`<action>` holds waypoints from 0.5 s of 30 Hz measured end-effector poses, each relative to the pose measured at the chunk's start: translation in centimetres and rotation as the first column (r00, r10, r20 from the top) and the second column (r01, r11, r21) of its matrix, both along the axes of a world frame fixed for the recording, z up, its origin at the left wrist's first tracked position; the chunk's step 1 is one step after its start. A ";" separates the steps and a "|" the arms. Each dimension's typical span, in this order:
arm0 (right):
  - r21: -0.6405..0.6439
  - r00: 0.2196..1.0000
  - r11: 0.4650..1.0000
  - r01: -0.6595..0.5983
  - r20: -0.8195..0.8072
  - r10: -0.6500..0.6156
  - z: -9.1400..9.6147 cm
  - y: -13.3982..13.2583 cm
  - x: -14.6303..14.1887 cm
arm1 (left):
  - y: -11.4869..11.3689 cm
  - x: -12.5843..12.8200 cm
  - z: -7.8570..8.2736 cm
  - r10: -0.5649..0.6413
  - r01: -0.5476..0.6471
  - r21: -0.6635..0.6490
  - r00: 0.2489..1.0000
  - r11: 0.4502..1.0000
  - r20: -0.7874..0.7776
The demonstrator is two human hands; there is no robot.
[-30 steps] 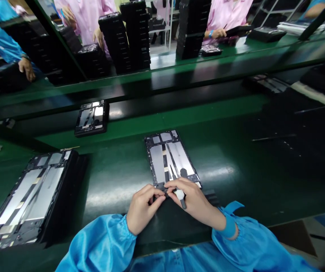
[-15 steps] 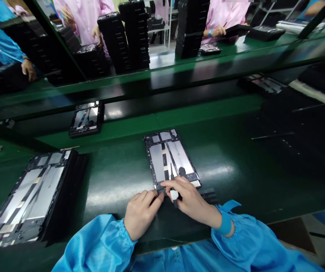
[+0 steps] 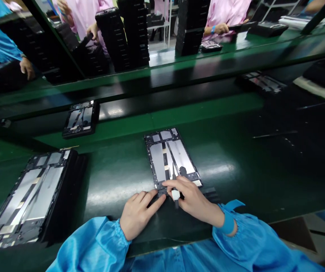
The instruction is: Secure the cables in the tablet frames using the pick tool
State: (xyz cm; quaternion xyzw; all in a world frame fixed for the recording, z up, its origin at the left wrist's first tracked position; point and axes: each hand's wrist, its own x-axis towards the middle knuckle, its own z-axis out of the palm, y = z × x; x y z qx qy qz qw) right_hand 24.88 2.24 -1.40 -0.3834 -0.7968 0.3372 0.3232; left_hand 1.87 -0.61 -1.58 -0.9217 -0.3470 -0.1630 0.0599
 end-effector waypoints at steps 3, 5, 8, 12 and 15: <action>-0.029 1.000 1.000 -0.007 0.008 0.007 0.1 0.2 0.0 | 0.2 0.0 -0.2 -0.018 0.018 -0.018 1.000 1.000 -0.002; -0.025 1.000 1.000 -0.014 0.009 0.014 0.1 0.3 0.1 | 0.2 0.1 -0.3 -0.016 0.016 -0.013 1.000 1.000 -0.023; -0.010 0.998 1.000 0.022 -0.058 -0.023 0.3 0.2 0.5 | 0.2 0.4 -0.3 0.004 -0.005 -0.009 0.999 1.000 -0.033; -0.082 0.968 0.994 0.074 -0.234 -0.091 1.0 -0.7 1.8 | 0.0 1.0 -0.3 0.047 -0.047 -0.023 0.999 0.999 0.010; -0.199 0.956 0.976 0.085 -0.260 -0.136 1.3 -1.7 2.3 | -0.1 1.4 -0.3 0.071 -0.070 -0.029 0.997 0.997 0.034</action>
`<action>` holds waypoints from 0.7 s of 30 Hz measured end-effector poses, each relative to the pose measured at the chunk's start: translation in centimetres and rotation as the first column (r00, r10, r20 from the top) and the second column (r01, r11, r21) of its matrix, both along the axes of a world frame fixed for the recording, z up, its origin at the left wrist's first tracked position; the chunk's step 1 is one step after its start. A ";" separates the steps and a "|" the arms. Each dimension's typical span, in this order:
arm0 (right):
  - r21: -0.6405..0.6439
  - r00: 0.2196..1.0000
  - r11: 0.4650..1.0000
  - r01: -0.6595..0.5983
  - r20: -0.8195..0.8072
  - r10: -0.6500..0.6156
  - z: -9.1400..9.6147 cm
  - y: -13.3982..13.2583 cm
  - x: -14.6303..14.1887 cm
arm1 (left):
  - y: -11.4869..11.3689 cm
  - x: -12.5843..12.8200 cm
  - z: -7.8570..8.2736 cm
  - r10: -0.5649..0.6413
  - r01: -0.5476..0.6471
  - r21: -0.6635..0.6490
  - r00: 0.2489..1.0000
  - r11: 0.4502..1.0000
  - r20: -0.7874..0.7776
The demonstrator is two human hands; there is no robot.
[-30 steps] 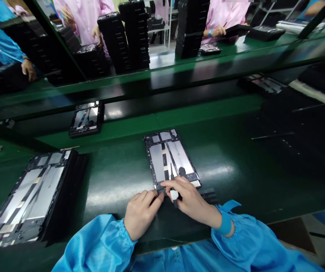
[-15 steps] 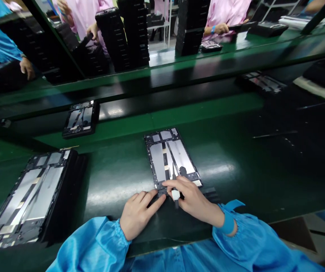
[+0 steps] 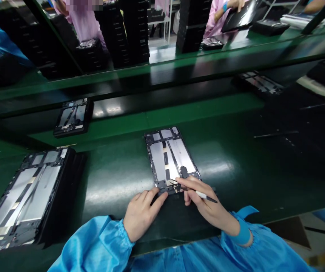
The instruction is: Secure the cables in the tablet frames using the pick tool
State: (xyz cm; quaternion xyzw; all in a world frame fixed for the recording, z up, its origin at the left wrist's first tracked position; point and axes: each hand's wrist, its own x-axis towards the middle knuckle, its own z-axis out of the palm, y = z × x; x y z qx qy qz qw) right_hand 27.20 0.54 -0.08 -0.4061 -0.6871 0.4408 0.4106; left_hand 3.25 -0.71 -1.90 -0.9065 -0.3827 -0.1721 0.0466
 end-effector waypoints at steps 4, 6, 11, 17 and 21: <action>-0.159 1.000 0.987 0.006 0.026 -0.002 -0.3 -0.7 -0.2 | 0.0 0.1 0.2 -0.002 0.002 0.004 1.000 1.000 0.027; -0.162 0.999 0.987 -0.001 0.052 0.009 -0.5 -0.7 -0.4 | 0.0 0.0 0.2 -0.001 0.001 0.007 0.999 1.000 0.036; -0.078 0.994 0.997 -0.016 0.110 0.024 -0.6 -0.2 -0.4 | -0.1 0.0 0.2 0.005 -0.005 0.014 0.999 1.000 0.044; -0.123 0.994 0.992 0.036 0.110 -0.022 -0.8 0.0 0.9 | -0.1 -0.1 0.0 0.001 -0.001 -0.001 0.999 1.000 0.043; -0.160 0.994 0.985 0.066 0.093 -0.051 -1.3 -0.1 1.7 | 0.0 -0.2 -0.1 -0.002 0.002 0.013 0.999 1.000 0.044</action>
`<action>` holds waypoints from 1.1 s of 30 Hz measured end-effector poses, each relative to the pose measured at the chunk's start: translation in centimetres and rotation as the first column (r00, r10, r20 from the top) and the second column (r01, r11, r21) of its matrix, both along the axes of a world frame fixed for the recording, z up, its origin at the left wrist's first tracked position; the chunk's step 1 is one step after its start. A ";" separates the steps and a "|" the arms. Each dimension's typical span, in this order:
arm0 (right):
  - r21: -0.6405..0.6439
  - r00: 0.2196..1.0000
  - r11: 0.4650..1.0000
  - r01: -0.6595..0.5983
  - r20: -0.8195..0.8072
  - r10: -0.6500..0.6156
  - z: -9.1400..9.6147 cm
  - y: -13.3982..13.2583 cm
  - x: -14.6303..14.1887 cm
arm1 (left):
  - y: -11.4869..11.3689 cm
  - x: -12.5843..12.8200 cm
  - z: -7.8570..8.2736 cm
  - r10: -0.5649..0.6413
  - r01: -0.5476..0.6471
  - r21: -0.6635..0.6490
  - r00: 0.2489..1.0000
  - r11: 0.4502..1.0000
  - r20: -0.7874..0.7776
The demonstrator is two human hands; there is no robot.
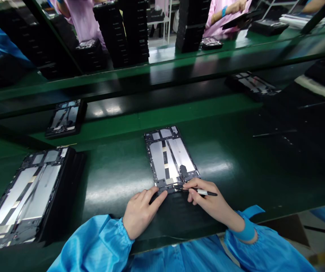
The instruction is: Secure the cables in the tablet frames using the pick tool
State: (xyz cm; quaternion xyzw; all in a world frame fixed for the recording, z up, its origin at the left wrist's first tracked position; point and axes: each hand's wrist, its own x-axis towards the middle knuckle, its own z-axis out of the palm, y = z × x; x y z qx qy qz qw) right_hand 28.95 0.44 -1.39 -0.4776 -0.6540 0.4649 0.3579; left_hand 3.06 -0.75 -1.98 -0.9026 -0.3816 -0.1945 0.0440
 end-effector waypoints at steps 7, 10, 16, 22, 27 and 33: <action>0.006 0.995 0.997 -0.083 -0.059 0.083 0.3 -0.1 -1.1 | 0.1 -0.3 -0.2 -0.016 0.016 -0.003 1.000 1.000 -0.010; 0.011 0.991 0.993 -0.120 -0.062 0.121 0.6 0.0 -1.7 | 0.1 -0.4 -0.1 -0.015 0.015 -0.017 1.000 1.000 -0.003; -0.032 0.996 0.999 -0.020 -0.091 0.016 -0.2 -0.2 -0.9 | 0.1 -0.4 -0.1 -0.019 0.019 -0.024 1.000 1.000 0.006; -0.073 0.985 0.997 -0.001 -0.170 -0.011 -0.6 -0.5 -0.5 | 0.2 -0.3 0.0 -0.022 0.023 -0.044 1.000 0.999 0.013; -0.029 0.989 0.996 -0.089 -0.119 0.085 0.1 -0.4 -1.8 | 0.2 -0.3 0.1 -0.023 0.024 -0.035 0.999 0.999 0.022; -0.051 0.994 0.998 -0.026 -0.107 0.021 -0.4 -0.5 -1.3 | 0.2 -0.3 0.0 -0.018 0.018 -0.048 1.000 0.999 0.005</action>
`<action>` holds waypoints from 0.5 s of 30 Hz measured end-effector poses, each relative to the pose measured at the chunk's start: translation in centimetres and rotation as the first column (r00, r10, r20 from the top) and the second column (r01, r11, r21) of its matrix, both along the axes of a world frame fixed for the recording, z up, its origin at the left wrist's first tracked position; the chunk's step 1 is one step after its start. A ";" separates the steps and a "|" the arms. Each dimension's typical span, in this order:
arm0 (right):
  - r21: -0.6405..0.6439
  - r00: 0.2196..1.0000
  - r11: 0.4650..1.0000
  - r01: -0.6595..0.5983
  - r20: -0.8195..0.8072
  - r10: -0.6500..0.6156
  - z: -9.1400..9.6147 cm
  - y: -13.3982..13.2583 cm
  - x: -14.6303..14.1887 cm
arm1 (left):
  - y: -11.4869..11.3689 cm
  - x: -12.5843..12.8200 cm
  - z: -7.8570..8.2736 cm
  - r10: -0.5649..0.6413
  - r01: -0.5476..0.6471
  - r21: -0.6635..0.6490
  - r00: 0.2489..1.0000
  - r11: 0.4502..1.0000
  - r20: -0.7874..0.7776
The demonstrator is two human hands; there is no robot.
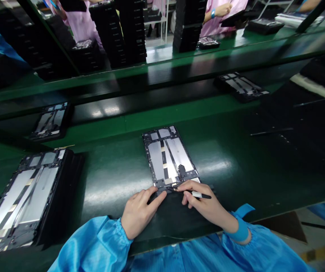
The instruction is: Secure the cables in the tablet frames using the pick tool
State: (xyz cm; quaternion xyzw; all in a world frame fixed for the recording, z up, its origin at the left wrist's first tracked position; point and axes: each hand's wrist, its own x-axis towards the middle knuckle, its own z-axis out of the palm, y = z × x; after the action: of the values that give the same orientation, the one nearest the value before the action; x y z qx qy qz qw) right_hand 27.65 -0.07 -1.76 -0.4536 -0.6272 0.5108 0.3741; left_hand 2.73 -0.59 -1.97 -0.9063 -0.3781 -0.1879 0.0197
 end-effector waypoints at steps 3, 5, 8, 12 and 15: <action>-0.021 0.997 0.997 0.068 -0.029 -0.069 -0.2 0.0 0.7 | 0.0 -0.1 -0.1 -0.006 0.006 0.007 1.000 1.000 0.004; -0.025 0.994 0.994 0.104 -0.039 -0.105 -0.3 0.0 1.0 | 0.0 -0.2 -0.2 -0.004 0.004 0.016 1.000 1.000 0.004; -0.025 0.995 0.995 0.092 -0.040 -0.093 -0.1 -0.1 0.9 | 0.0 -0.5 -0.3 -0.015 0.014 0.047 1.000 0.999 0.027; 0.040 0.998 0.998 -0.053 -0.021 0.054 0.5 -0.2 0.0 | 0.0 -0.8 -0.4 -0.030 0.027 0.063 0.998 0.998 0.058; 0.134 0.991 0.982 -0.130 0.038 0.126 1.1 0.0 -0.6 | 0.0 -0.8 -0.3 -0.018 0.015 0.040 0.998 0.999 0.059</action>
State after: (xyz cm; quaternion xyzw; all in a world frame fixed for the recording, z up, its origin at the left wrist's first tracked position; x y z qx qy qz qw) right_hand 27.09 -0.05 -0.64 -0.3931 -0.6939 0.4831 0.3614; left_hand 1.93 -0.57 -2.30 -0.9029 -0.3673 -0.2221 0.0249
